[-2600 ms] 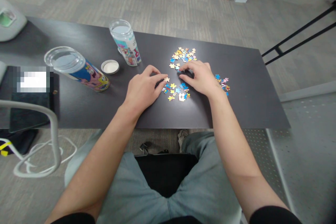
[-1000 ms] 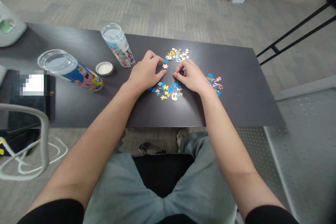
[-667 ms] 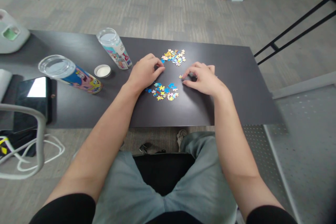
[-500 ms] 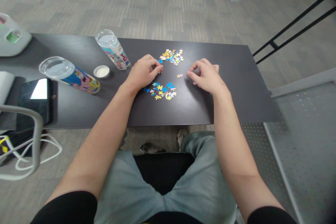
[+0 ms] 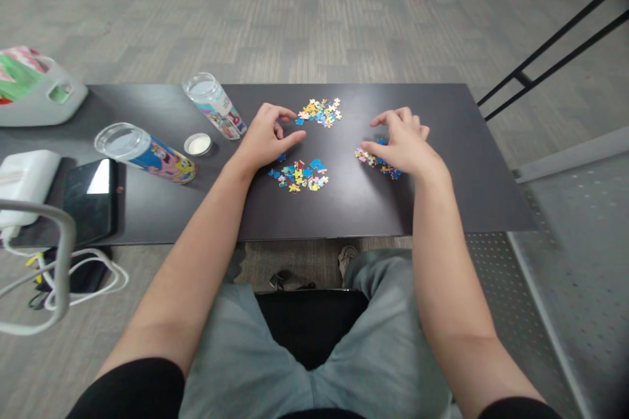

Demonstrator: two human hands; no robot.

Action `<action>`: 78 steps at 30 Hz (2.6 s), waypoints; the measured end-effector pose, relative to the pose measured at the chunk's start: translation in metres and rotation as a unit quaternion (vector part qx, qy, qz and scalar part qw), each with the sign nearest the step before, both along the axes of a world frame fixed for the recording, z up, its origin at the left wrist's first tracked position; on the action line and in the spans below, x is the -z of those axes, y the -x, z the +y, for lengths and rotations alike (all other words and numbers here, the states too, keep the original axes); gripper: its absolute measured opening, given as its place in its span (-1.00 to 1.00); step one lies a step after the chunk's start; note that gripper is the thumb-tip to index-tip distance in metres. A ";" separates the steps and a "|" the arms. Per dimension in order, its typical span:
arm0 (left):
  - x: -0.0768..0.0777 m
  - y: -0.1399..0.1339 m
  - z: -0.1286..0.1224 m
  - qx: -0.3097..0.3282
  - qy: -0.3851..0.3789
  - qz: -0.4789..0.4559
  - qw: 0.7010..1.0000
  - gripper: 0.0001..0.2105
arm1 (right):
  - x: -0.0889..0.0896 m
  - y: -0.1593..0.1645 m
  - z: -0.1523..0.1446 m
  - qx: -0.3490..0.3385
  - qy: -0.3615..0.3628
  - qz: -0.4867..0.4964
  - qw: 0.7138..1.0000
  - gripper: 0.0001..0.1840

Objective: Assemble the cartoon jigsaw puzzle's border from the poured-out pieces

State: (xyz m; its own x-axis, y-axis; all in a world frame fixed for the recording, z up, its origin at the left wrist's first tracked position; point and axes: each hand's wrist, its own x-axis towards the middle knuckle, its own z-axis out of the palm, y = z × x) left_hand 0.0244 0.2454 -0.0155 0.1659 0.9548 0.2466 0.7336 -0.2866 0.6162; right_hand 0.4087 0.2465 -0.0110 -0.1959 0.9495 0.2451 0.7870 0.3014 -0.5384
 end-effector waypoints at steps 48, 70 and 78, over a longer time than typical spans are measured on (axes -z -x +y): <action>-0.013 -0.055 0.040 0.002 -0.052 0.157 0.986 -0.64 | 0.009 0.053 0.088 -0.191 0.072 0.082 0.976 -0.67; -0.003 -0.040 0.047 0.070 -0.073 0.115 0.988 -0.68 | 0.006 0.029 0.097 -0.267 0.098 0.099 0.954 -0.51; 0.000 -0.039 0.048 0.071 -0.075 0.097 0.990 -0.70 | -0.006 0.012 0.099 -0.314 0.148 0.092 0.933 -0.22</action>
